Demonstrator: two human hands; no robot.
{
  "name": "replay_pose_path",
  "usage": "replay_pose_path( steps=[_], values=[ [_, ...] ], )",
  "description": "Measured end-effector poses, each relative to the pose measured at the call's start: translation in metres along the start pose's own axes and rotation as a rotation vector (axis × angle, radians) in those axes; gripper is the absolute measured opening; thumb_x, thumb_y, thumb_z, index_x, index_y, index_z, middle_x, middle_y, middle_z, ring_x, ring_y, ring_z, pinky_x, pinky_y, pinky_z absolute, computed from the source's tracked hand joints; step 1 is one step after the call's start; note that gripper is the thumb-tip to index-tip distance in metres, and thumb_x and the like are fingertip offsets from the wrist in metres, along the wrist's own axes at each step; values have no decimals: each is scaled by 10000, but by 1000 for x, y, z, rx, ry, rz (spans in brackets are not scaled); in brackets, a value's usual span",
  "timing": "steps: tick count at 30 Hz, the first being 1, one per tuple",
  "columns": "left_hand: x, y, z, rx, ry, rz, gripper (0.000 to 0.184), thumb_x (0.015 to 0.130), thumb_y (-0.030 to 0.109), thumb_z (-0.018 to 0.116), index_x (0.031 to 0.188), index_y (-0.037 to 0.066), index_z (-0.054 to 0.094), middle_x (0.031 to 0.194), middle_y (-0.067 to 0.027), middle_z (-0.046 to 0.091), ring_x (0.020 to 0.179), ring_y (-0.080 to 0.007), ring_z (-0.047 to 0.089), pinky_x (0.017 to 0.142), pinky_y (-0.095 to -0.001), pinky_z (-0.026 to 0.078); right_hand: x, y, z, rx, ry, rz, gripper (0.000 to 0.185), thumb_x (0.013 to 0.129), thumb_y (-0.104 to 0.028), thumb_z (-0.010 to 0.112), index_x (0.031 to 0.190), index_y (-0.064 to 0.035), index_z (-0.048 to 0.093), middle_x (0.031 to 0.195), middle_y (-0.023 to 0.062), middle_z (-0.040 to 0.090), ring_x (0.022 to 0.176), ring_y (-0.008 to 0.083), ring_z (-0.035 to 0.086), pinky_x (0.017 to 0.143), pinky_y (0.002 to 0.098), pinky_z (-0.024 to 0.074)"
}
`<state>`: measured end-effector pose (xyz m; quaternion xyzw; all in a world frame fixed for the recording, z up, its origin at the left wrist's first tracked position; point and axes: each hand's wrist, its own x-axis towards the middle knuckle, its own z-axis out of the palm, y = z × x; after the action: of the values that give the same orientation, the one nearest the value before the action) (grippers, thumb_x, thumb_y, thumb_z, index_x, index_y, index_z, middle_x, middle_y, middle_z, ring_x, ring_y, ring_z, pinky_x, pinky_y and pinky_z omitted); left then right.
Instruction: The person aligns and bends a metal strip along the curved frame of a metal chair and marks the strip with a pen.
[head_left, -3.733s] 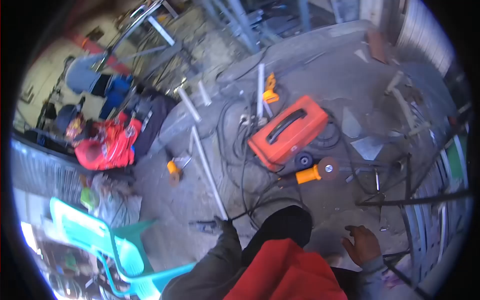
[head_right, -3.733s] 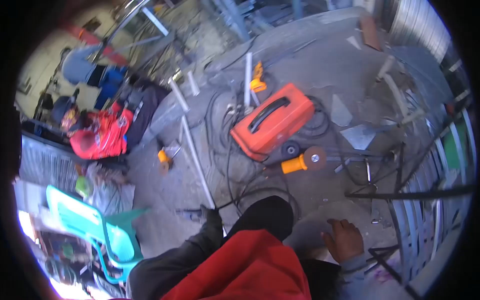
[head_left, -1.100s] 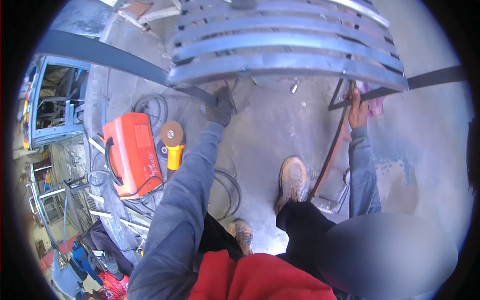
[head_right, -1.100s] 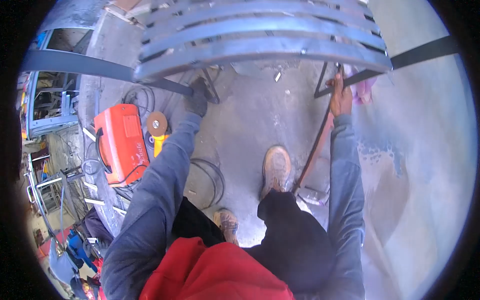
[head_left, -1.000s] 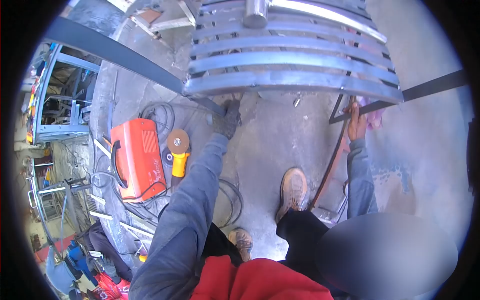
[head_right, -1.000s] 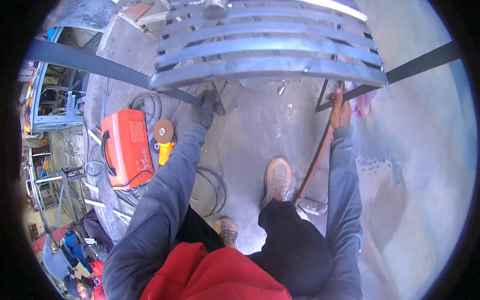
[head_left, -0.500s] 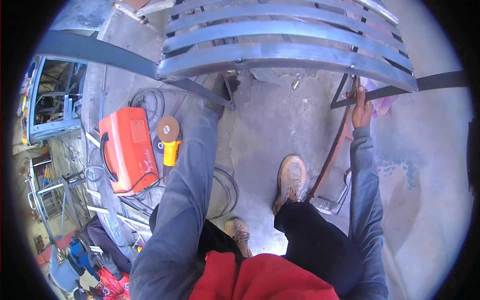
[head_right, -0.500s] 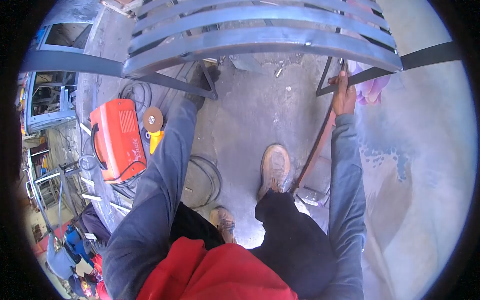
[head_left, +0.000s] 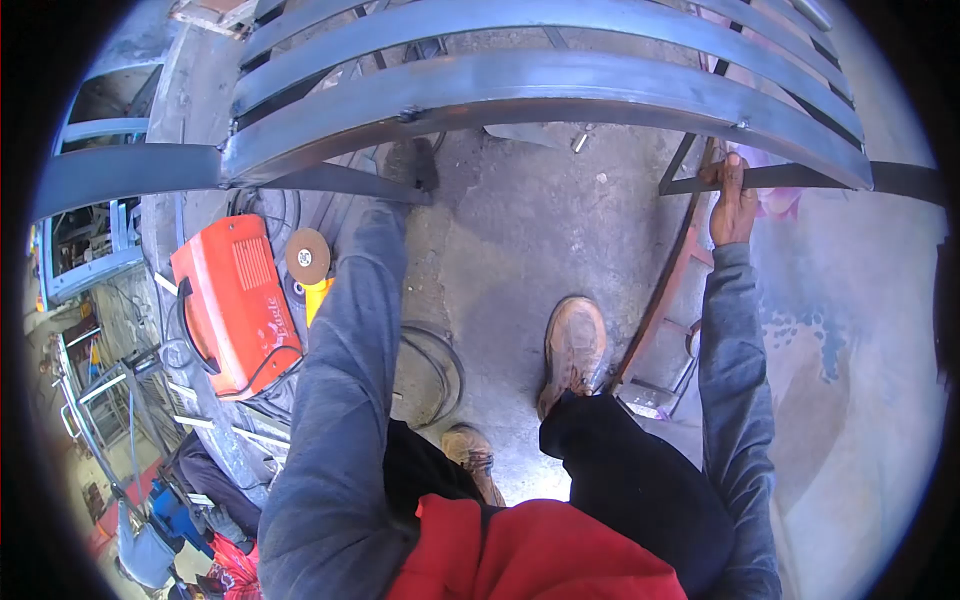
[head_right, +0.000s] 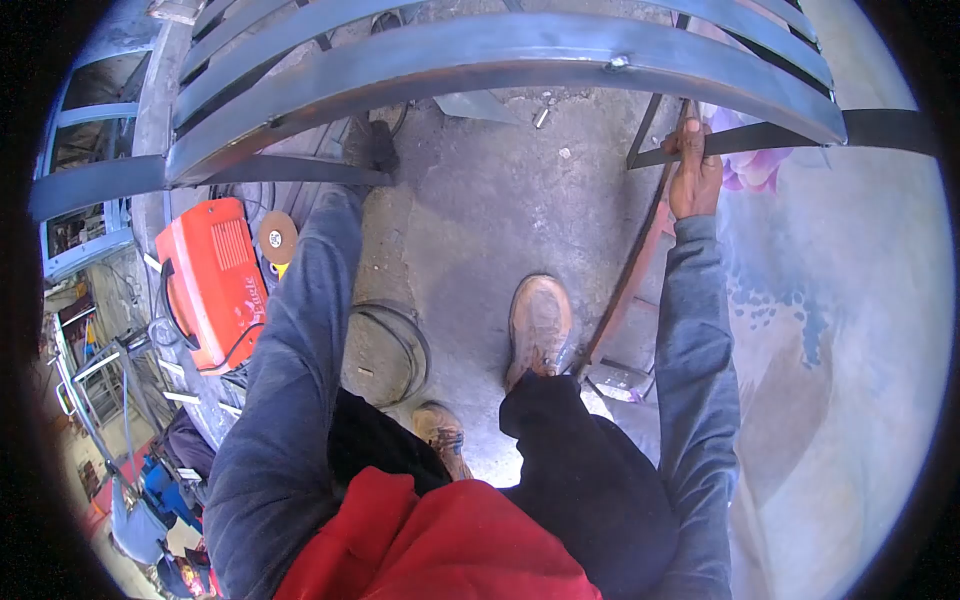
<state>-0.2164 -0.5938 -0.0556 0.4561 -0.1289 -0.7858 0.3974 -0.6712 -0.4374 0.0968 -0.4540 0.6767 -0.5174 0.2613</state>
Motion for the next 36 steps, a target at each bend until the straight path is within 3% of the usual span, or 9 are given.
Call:
replay_pose_path(
  steps=[9,15,17,21,22,26,32,34,36],
  values=[
    [-29,15,-44,2,-47,-91,392,948,504,507,742,171,493,576,-19,446,432,-155,446,369,-318,346,-1,-1,9,31,-36,-9,432,1022,-426,438,877,-27,522,735,27,475,731,139,453,743,301,416],
    [7,12,-54,-12,-168,-229,397,949,506,505,735,172,489,571,-19,440,429,-154,439,369,-315,341,0,9,-1,-48,-6,19,500,1016,-434,444,780,-11,567,768,56,565,765,158,520,737,323,422],
    [-10,8,-70,-2,-207,-284,399,949,507,504,733,172,487,569,-19,438,428,-154,436,369,-314,339,-4,6,-1,-119,-108,60,438,1028,-415,428,1023,-6,586,850,37,588,845,142,541,771,313,441],
    [14,10,-53,-6,-251,-310,403,950,508,503,728,172,484,566,-19,434,426,-153,432,369,-313,335,-4,9,5,-157,-82,-28,455,1036,-428,393,969,-16,573,823,40,577,810,146,524,765,302,424],
    [19,6,-49,-7,-234,-303,404,950,508,503,727,172,483,565,-19,433,425,-153,430,369,-312,335,-5,8,9,-114,9,-15,494,1022,-388,432,751,-2,578,748,88,589,761,199,558,735,341,438],
    [15,8,-36,-17,-119,-208,407,950,509,501,722,173,480,561,-19,429,423,-152,425,369,-311,331,-8,-7,16,-6,22,61,436,1028,-404,425,918,-12,580,771,31,553,746,132,501,737,304,437],
    [-2,16,-32,-63,-80,-152,412,951,511,500,716,173,476,557,-18,424,420,-152,419,369,-309,327,-10,-12,18,-24,-24,-4,450,1027,-424,424,891,-12,544,770,58,545,756,146,505,756,332,450],
    [-44,23,14,201,53,46,467,955,547,472,701,154,469,533,-13,396,413,-155,400,397,-330,348,-9,-11,16,-9,-24,2,459,1025,-431,423,883,-12,542,769,59,544,757,150,506,757,334,448],
    [-45,16,22,205,74,115,500,957,567,450,694,142,469,531,-17,392,408,-162,398,399,-331,352,-9,-13,15,-23,-20,18,484,1021,-453,418,867,-10,538,766,62,542,763,155,508,758,322,434]
  ],
)
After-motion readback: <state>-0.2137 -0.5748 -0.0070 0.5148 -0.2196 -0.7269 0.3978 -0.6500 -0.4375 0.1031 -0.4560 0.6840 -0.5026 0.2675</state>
